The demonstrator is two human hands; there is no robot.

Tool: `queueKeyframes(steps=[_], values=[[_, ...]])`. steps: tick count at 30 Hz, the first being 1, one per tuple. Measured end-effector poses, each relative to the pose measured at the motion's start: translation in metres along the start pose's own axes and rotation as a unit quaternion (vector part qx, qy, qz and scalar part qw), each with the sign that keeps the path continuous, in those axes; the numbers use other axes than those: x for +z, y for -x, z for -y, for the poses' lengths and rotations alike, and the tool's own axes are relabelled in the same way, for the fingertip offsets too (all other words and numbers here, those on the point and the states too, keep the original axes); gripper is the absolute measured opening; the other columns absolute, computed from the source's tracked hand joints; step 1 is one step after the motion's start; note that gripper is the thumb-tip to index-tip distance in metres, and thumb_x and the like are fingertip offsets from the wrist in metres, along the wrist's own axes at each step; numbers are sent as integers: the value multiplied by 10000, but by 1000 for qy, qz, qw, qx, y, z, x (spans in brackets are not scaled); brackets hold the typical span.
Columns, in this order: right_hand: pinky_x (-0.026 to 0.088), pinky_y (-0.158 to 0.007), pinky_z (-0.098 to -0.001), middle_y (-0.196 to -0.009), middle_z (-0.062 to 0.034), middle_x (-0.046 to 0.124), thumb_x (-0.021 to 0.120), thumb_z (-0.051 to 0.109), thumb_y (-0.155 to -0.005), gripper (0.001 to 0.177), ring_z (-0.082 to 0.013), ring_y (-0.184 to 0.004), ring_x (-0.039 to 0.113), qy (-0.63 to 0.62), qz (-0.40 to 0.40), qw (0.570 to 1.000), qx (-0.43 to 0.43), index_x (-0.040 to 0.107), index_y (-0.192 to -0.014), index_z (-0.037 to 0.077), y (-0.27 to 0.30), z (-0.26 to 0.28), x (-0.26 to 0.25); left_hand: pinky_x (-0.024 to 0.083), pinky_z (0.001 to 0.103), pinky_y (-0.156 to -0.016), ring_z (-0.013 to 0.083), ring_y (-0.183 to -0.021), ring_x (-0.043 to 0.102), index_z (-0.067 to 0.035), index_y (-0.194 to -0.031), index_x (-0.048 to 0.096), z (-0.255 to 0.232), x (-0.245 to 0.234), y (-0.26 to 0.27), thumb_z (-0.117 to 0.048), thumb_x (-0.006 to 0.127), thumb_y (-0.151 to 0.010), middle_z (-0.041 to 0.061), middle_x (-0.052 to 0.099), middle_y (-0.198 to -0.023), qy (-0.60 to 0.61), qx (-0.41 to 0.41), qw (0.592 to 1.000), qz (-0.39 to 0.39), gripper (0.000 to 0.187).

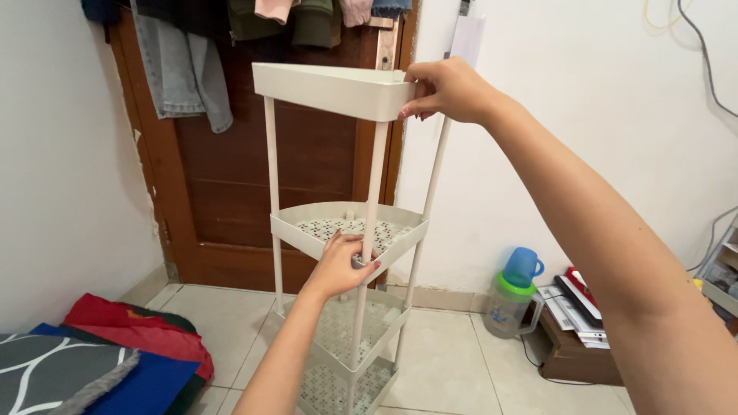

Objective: The person assembles a corner shelf by inserting white plastic poles into the holes of triangular shelf tiers. They stack the tiers vertically, securing them with the poles to form a three-tiered unit.

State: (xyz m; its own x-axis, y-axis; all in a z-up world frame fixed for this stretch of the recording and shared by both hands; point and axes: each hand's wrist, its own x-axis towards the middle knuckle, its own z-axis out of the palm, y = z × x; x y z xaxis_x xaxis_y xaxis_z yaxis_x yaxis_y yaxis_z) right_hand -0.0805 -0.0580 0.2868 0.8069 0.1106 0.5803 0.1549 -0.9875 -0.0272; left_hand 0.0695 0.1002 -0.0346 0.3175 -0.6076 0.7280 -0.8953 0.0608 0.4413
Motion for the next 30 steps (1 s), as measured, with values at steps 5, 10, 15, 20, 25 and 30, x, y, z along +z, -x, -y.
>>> queueKeyframes(steps=[5,10,15,20,25,30], values=[[576,-663,-289,-780,-87,751,829,290,-849,370,-148,-712,744,-14,-1,1000,8,640,-1009,16,3,-7,0,181,518,-1256,294,-1297,550,-145,-906,798,-1,0,1,-327,759,-799,127,733,-1191,-10,-4,1000,1,215],[572,-674,-295,-769,-100,756,833,297,-855,364,-152,-719,749,5,-3,1000,-3,666,-988,2,2,-19,0,188,518,-1247,290,-1307,543,-146,-926,797,-2,-2,-1,-321,755,-795,123,737,-1177,-12,-1,1000,2,224],[570,-656,-296,-777,-98,758,829,304,-840,383,-147,-708,753,6,-6,1000,-14,670,-1033,14,-3,-18,4,191,518,-1243,284,-1319,540,-147,-922,805,-6,-5,-2,-322,765,-781,113,749,-1160,-7,-7,1000,5,228],[566,-641,-305,-790,-100,766,829,335,-831,402,-154,-706,752,15,-9,1000,5,655,-998,13,-5,-14,7,193,515,-1229,304,-1330,514,-137,-924,806,-8,-5,-1,-301,771,-776,130,734,-1174,-4,-3,1000,-2,224],[552,-643,-334,-784,-110,765,823,349,-834,394,-182,-696,742,52,-1,998,-19,655,-950,13,-8,-13,-1,240,493,-1217,299,-1333,518,-140,-924,804,-7,-6,-2,-303,765,-773,120,742,-1161,4,-5,1000,-2,226],[553,-656,-330,-768,-107,760,820,349,-825,384,-185,-698,743,53,4,998,-17,656,-935,20,-7,-14,-1,182,505,-1250,276,-1352,518,-131,-905,798,-8,-6,-2,-300,759,-778,100,761,-1135,-4,-13,1000,10,216]])
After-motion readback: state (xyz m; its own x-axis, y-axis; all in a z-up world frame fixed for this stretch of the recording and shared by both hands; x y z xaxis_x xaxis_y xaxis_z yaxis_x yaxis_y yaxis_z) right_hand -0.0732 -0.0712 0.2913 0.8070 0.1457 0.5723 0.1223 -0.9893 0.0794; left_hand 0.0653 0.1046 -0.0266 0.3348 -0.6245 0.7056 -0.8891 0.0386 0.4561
